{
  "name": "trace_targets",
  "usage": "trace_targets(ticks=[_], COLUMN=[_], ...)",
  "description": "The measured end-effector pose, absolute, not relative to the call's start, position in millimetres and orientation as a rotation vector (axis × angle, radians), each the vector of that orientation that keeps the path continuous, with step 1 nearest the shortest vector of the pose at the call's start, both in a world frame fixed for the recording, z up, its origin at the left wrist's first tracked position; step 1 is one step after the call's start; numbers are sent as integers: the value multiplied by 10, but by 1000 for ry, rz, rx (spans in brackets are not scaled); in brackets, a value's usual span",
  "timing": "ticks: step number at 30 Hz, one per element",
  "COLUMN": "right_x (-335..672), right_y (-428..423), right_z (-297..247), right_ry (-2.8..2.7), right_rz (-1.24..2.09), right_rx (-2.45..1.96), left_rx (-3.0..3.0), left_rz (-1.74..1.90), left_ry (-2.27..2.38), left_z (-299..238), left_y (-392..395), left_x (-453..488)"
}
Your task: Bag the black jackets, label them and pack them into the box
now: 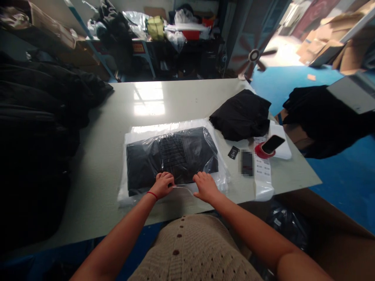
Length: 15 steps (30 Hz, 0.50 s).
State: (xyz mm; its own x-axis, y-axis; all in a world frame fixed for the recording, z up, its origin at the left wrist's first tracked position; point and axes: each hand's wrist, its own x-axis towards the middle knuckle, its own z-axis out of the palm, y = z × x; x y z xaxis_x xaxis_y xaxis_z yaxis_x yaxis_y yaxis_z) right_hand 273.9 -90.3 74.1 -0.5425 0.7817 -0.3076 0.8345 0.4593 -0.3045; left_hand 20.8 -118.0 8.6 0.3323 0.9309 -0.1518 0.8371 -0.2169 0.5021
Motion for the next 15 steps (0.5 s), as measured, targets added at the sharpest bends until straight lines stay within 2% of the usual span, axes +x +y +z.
trace_targets(ticks=[6,15], right_x=[2737,2786], right_y=[-631,-411], right_z=[471,457], right_ry=[2696,2653], right_rz=[-646,-699], right_rx=[1178,1146], left_rx=[2132,2133], left_rz=[256,340], left_ry=[1550,1591], left_z=[134,108], left_y=[-1239,-1280], left_x=[213,215])
